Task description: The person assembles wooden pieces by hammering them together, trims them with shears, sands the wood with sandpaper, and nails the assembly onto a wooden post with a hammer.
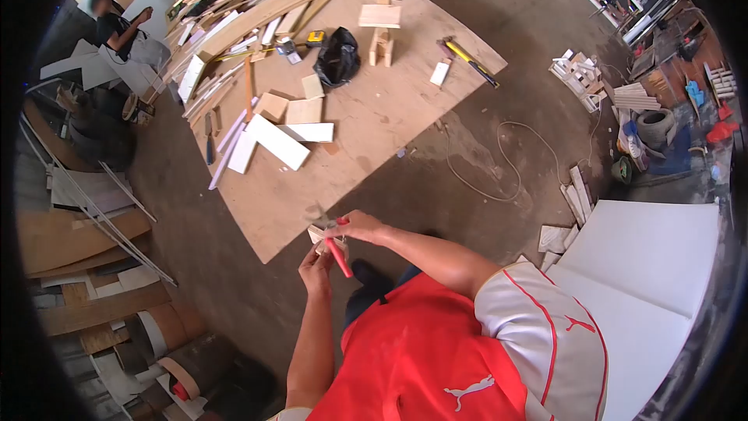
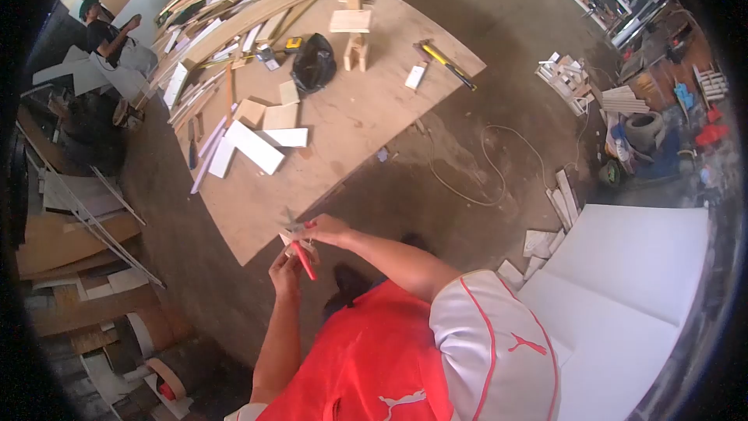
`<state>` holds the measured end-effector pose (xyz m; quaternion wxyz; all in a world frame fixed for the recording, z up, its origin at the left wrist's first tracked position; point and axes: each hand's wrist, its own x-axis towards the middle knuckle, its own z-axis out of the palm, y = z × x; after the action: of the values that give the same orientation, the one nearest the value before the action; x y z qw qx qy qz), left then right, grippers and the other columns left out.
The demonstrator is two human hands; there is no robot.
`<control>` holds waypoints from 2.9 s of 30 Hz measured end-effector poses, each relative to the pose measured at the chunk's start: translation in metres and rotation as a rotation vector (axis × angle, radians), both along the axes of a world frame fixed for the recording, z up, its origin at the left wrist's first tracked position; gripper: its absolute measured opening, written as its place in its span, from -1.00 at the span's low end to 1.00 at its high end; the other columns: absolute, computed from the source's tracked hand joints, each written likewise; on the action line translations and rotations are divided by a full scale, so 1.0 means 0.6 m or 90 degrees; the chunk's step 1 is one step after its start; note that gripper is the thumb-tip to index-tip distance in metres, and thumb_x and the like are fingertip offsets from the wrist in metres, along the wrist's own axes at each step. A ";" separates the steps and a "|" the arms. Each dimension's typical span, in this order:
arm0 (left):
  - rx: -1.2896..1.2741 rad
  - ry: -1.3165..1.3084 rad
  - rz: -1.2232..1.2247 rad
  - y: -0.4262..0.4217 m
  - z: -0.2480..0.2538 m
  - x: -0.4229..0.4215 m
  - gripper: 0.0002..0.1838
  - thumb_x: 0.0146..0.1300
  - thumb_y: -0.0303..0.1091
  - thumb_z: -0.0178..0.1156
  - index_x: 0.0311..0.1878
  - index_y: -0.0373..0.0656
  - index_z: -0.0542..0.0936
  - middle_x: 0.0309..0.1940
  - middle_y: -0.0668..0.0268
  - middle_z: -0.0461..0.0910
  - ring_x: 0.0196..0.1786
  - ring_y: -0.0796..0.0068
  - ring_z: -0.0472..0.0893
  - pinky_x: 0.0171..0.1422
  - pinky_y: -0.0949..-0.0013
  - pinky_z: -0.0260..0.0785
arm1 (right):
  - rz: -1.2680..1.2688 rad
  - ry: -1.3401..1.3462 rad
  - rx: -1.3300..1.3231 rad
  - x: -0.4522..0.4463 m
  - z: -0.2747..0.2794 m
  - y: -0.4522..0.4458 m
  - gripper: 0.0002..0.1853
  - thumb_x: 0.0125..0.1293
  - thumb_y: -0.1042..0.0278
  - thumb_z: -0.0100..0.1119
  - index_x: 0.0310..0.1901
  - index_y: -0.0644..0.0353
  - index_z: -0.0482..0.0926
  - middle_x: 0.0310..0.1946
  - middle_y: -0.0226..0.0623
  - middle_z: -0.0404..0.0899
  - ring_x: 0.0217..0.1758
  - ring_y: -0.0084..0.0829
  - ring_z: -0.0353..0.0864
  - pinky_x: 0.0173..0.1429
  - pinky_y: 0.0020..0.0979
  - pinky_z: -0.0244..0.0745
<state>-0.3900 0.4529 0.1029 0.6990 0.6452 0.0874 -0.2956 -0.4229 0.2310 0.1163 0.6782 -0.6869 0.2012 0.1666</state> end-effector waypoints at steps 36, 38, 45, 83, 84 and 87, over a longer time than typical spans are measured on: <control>0.076 -0.473 0.233 -0.471 0.250 -0.714 -0.73 0.39 -0.52 0.47 0.09 -0.28 0.68 0.07 0.30 0.66 0.04 0.57 0.69 0.15 0.44 0.58 | 0.045 -0.037 0.481 -0.649 0.195 -0.493 -0.37 0.31 0.31 0.13 0.44 0.21 0.46 0.03 -0.07 0.71 0.05 -0.13 0.75 0.27 0.00 0.67; 0.120 -0.524 0.244 -0.508 0.270 -0.729 -0.72 0.37 -0.55 0.47 0.09 -0.30 0.68 0.13 0.24 0.62 0.06 0.52 0.69 0.20 0.41 0.60 | 0.003 -0.017 0.325 -0.655 0.253 -0.508 -0.55 0.34 0.47 0.24 0.28 0.20 0.54 -0.10 -0.26 0.69 -0.08 -0.34 0.72 0.08 -0.23 0.71; 0.127 -0.615 0.239 -0.689 0.309 -0.689 -0.63 0.25 -0.54 0.55 0.10 -0.29 0.69 0.15 0.20 0.59 0.18 0.41 0.66 0.25 0.35 0.57 | 0.066 -0.372 0.073 -0.609 0.288 -0.611 -0.63 0.26 0.53 0.54 0.04 0.16 0.59 -0.28 -0.55 0.55 -0.22 -0.67 0.50 -0.15 -0.48 0.53; -0.325 -0.297 0.367 -0.676 0.371 -0.560 -0.51 0.42 -0.55 0.36 0.36 -0.16 0.48 0.08 0.20 0.67 0.18 0.25 0.67 0.37 0.10 0.61 | 0.208 -0.631 -0.378 -0.521 0.452 -0.661 -0.60 0.07 0.57 0.35 -0.02 0.13 0.52 -0.21 -0.18 0.63 -0.08 -0.07 0.67 -0.01 -0.08 0.59; -0.318 -0.282 0.366 -0.674 0.372 -0.561 -0.50 0.42 -0.55 0.37 0.37 -0.15 0.47 0.09 0.20 0.68 0.18 0.26 0.68 0.39 0.10 0.61 | 0.211 -0.627 -0.381 -0.523 0.453 -0.660 -0.59 0.06 0.57 0.35 -0.02 0.13 0.52 -0.22 -0.18 0.63 -0.08 -0.08 0.67 -0.02 -0.09 0.58; -0.180 -0.347 0.322 -0.672 0.362 -0.560 -0.56 0.42 -0.45 0.38 0.31 -0.17 0.53 0.09 0.17 0.71 0.14 0.28 0.70 0.33 0.15 0.62 | 0.227 -0.606 -0.388 -0.528 0.453 -0.661 -0.59 0.05 0.57 0.35 -0.03 0.13 0.50 -0.24 -0.18 0.63 -0.08 -0.08 0.67 -0.04 -0.09 0.58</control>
<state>-0.7257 0.0498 0.3204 0.8291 0.5558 0.0135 0.0590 -0.7394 -0.1655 0.3884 0.4276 -0.8730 -0.2052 -0.1136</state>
